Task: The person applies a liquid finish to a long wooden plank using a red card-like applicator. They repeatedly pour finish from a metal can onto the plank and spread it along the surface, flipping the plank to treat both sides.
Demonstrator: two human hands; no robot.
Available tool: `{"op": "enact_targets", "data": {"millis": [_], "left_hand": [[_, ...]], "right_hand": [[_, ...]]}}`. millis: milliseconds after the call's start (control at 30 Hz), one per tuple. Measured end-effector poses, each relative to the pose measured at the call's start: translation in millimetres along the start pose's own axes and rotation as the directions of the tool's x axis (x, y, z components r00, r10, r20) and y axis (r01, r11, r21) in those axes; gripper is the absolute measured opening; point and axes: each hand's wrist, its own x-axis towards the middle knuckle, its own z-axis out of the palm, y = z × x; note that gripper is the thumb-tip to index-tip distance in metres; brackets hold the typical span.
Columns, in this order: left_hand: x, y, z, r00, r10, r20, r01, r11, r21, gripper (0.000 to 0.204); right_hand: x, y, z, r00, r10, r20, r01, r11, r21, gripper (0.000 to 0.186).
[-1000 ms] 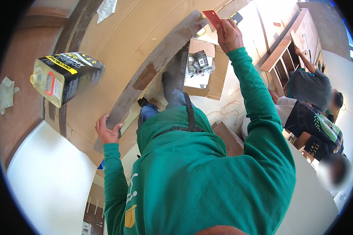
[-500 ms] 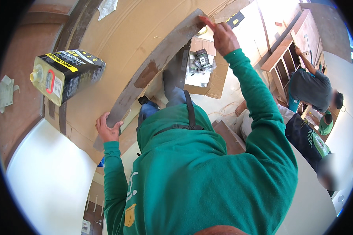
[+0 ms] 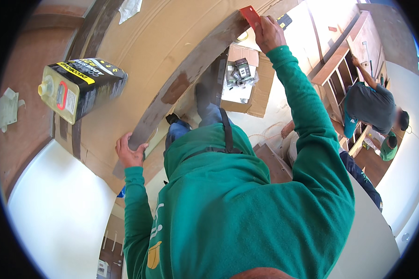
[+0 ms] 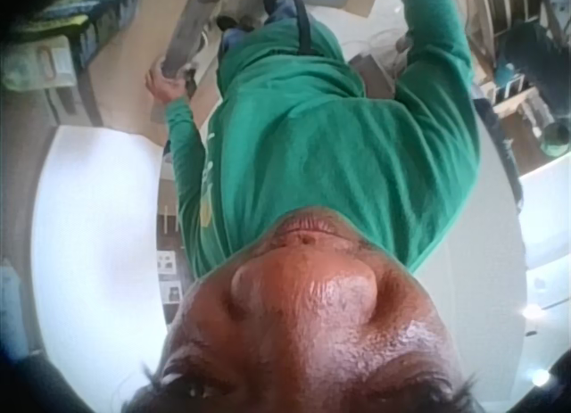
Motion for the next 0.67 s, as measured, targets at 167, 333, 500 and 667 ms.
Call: {"op": "enact_targets", "data": {"millis": [167, 333, 500, 667], "left_hand": [[0, 3, 1, 1.0, -0.03, 0.001, 0.03, 0.999, -0.012, 0.072], [-2, 7, -1, 0.999, -0.049, 0.007, 0.049, 0.999, -0.002, 0.072], [-3, 3, 2, 0.999, -0.031, -0.007, 0.031, 0.999, 0.008, 0.073], [-2, -4, 5, 0.997, -0.08, 0.013, 0.08, 0.996, -0.043, 0.076]], "right_hand": [[-8, -14, 5, 0.923, -0.283, 0.26, 0.348, 0.902, -0.254, 0.009], [-26, -37, 0, 0.977, -0.154, 0.149, 0.133, 0.981, 0.14, 0.01], [-17, 4, -24, 0.995, -0.084, 0.054, 0.081, 0.995, 0.059, 0.014], [-20, 14, -27, 0.999, -0.049, 0.003, 0.049, 0.998, 0.048, 0.02]]}}
